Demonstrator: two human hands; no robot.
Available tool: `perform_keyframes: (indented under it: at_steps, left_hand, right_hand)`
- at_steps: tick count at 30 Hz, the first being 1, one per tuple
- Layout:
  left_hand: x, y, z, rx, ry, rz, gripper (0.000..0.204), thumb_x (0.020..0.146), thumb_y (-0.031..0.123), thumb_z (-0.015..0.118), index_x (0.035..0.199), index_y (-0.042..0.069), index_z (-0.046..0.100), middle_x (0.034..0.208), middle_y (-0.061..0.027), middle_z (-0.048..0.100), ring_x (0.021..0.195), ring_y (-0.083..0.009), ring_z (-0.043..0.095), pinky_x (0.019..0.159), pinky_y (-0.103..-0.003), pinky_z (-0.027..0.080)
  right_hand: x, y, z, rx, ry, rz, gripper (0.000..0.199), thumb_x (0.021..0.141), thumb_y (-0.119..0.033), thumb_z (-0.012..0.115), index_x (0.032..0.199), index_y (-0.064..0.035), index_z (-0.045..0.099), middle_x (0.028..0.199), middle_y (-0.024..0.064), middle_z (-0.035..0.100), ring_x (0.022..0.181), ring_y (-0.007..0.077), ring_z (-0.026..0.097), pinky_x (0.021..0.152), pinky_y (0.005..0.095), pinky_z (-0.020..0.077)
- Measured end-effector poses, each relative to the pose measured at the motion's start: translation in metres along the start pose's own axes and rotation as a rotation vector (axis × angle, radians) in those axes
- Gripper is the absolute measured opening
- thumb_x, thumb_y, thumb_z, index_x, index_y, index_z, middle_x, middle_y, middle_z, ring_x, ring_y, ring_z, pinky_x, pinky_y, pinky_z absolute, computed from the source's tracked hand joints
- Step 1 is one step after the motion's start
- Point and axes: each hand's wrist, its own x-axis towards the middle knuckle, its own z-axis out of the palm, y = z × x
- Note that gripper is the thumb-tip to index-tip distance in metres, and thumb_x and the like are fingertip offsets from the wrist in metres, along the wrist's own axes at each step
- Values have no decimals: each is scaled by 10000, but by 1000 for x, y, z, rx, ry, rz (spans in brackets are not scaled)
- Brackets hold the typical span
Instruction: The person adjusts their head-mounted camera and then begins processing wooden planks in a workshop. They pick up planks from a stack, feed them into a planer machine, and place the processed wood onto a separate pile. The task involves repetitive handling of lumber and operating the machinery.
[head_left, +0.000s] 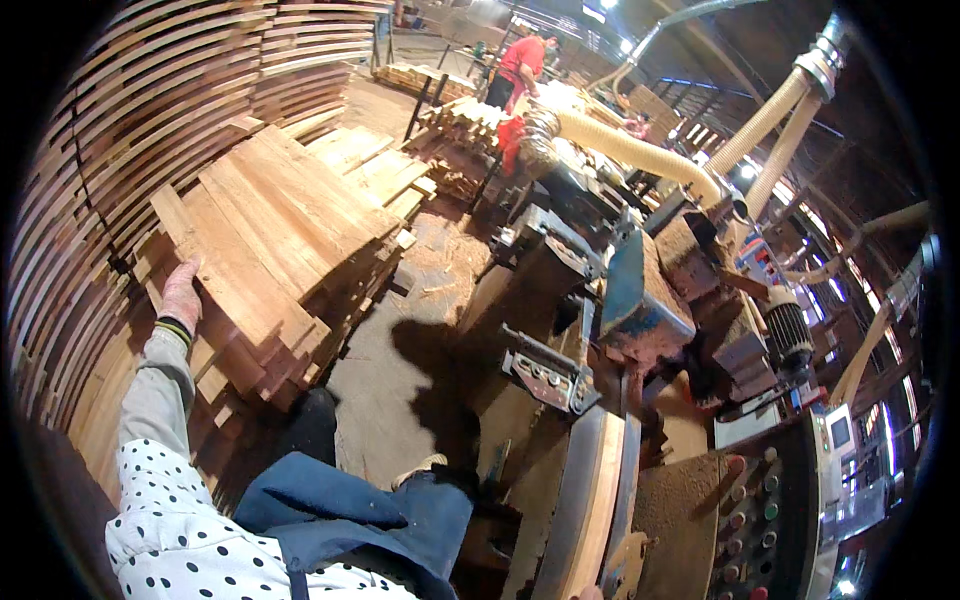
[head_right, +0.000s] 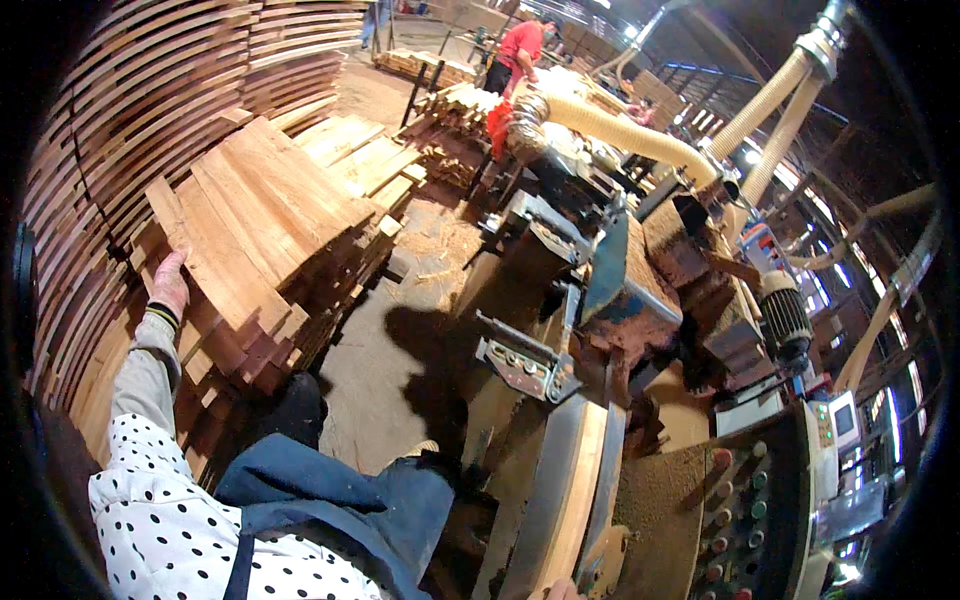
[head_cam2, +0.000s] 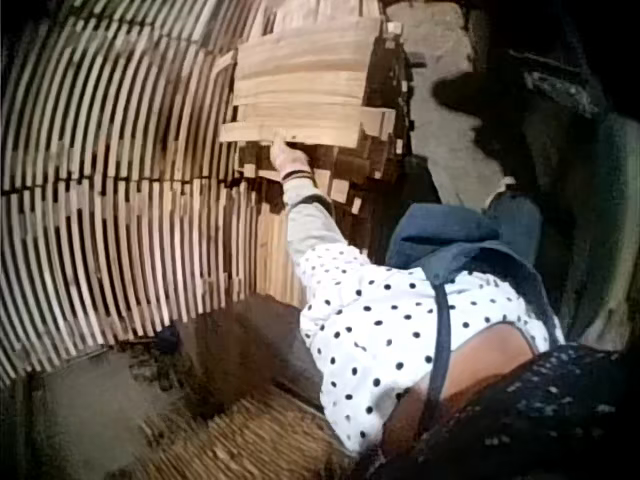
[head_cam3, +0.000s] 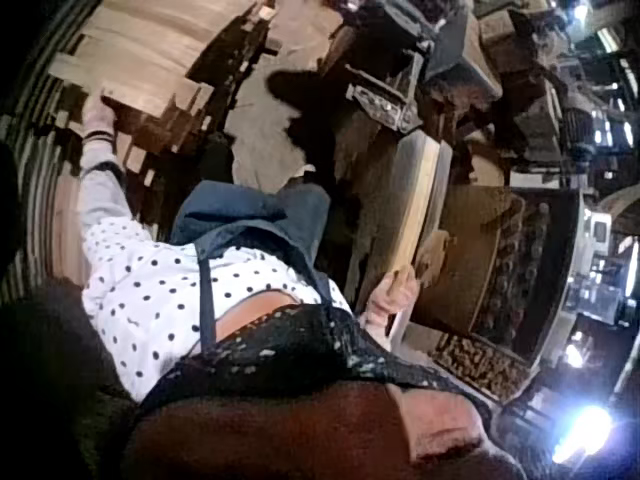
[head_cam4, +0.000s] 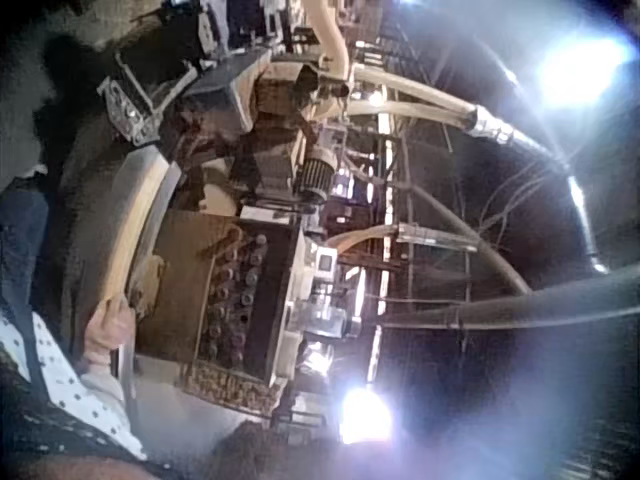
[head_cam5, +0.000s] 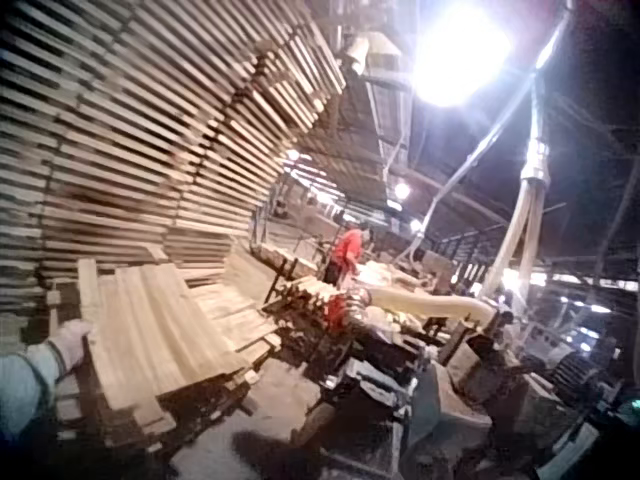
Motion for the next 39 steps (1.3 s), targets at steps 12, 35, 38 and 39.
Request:
perform_keyframes:
  at_steps: [12,35,38,39]
  left_hand:
    - [-5,-21,60,102,48,-205,229,885,133,756,1080,34,688,1050,-77,706,972,-234,668,932,-394,535]
    - [-271,78,277,487,-659,-267,453,915,450,770,1098,36,784,979,-84,775,888,-184,727,785,-326,582]
    - [-321,38,316,358,-658,-295,544,865,488,800,1183,49,752,1023,-113,770,894,-223,711,821,-355,554]
    - [-338,16,325,208,-668,-279,556,867,467,797,1216,39,728,1040,-122,766,908,-228,706,847,-364,551]
  right_hand:
    - [234,-8,177,250,245,195,396,917,-152,661,1257,49,692,1249,259,691,1171,436,631,1073,483,461]
    - [210,-234,58,695,-40,-578,1053,687,-220,916,1585,-48,394,1526,273,461,1362,453,486,1153,499,387]
    - [200,-219,47,535,-97,-550,1108,617,-295,929,1550,-53,383,1500,313,447,1318,514,501,1104,517,440]
    - [192,-212,42,484,-134,-525,1089,600,-307,929,1519,-48,405,1488,318,451,1294,523,514,1085,515,458]
